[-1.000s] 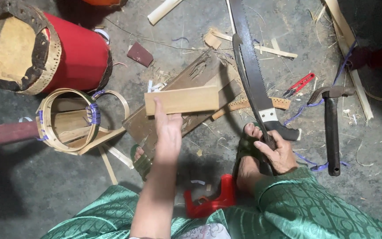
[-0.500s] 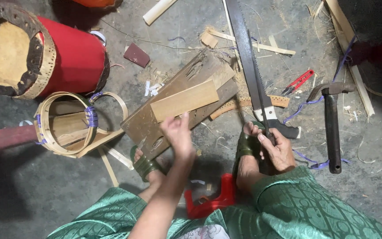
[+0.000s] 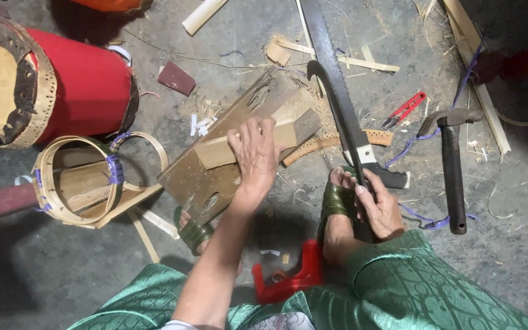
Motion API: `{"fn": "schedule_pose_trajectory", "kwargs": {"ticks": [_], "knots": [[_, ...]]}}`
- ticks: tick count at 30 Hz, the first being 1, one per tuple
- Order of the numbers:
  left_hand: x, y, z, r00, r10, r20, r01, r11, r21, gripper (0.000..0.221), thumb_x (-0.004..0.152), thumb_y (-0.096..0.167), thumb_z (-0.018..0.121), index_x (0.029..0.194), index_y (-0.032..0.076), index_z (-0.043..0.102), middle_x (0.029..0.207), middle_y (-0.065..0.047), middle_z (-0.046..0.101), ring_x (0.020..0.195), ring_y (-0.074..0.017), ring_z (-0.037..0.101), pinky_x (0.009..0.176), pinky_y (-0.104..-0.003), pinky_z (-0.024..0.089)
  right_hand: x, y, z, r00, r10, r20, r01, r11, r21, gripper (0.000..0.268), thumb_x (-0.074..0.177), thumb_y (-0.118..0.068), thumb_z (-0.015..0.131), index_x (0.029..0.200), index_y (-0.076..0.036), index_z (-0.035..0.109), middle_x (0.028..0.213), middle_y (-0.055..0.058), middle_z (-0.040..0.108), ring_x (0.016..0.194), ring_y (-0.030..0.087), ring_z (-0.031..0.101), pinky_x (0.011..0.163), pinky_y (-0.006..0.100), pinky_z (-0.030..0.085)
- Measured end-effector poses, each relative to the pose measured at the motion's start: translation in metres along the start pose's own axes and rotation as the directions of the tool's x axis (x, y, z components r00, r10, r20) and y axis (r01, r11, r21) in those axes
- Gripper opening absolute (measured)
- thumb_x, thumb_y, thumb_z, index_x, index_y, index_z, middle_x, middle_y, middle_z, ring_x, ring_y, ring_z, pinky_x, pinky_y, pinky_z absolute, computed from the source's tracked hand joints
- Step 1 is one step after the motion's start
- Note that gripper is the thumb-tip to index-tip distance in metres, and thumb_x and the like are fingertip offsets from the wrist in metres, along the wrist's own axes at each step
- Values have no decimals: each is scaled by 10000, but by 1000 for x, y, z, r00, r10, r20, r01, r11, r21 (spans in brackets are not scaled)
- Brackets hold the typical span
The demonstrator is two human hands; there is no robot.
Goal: Sanding and shaping small wooden components for instrument repair using sandpaper and a saw.
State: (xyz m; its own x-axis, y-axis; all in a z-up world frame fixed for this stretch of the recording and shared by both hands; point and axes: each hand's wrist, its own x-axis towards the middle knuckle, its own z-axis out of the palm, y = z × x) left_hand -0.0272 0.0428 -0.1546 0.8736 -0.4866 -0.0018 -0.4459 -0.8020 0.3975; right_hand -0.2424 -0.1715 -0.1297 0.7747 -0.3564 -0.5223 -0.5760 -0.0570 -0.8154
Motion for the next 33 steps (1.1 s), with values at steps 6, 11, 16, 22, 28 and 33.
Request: {"fn": "schedule_pose_trajectory", "kwargs": {"ticks": [6, 11, 16, 22, 28, 33], "knots": [[0, 6, -15, 993, -12, 120, 20, 998, -61, 230, 887, 115, 751, 1094, 90, 654, 923, -54, 485, 821, -239, 567, 770, -419, 433, 1, 5, 3, 960, -271, -71, 260, 956, -135, 388, 979, -112, 659, 1367, -92, 652, 916, 145, 739, 618, 237, 688, 666, 407, 568], [-8, -6, -5, 991, -69, 119, 82, 991, -103, 85, 952, 177, 696, 997, 106, 681, 912, -66, 556, 841, -264, 648, 744, -408, 494, -1, -7, 5, 937, -345, -56, 331, 927, -174, 388, 988, -117, 648, 1372, -63, 646, 992, 178, 742, 785, 303, 721, 760, 466, 556], [-7, 16, -26, 999, -10, -36, 5, 993, -118, 126, 915, 55, 722, 953, 131, 628, 838, -63, 618, 792, -266, 668, 772, -411, 473, 3, -2, 6, 908, -413, -71, 400, 904, -151, 375, 986, -112, 646, 1354, -45, 660, 979, 177, 746, 794, 342, 723, 757, 475, 555], [-17, 19, -24, 991, 29, -134, -69, 950, -306, 274, 833, -54, 737, 1026, 92, 609, 993, -138, 702, 948, -340, 698, 890, -471, 497, 6, -23, 3, 849, -525, -56, 514, 846, -142, 383, 1034, -110, 539, 1392, -40, 654, 861, 154, 684, 702, 300, 665, 682, 401, 546], [-1, 48, -60, 976, -126, -176, 39, 901, -432, 436, 844, -188, 633, 1247, -21, 635, 1082, -192, 672, 935, -339, 690, 828, -482, 551, 4, -18, -1, 770, -638, 2, 629, 759, -166, 404, 991, -113, 593, 1384, -60, 674, 770, 119, 579, 641, 281, 598, 596, 378, 501], [16, 34, -27, 976, -83, -201, -46, 824, -565, 669, 810, -270, 379, 1387, 25, 543, 1158, -180, 638, 1042, -366, 665, 949, -489, 526, 2, -27, -5, 687, -727, 11, 708, 665, -237, 368, 933, -112, 653, 1285, -61, 745, 820, 96, 622, 571, 223, 554, 542, 350, 486]]}}
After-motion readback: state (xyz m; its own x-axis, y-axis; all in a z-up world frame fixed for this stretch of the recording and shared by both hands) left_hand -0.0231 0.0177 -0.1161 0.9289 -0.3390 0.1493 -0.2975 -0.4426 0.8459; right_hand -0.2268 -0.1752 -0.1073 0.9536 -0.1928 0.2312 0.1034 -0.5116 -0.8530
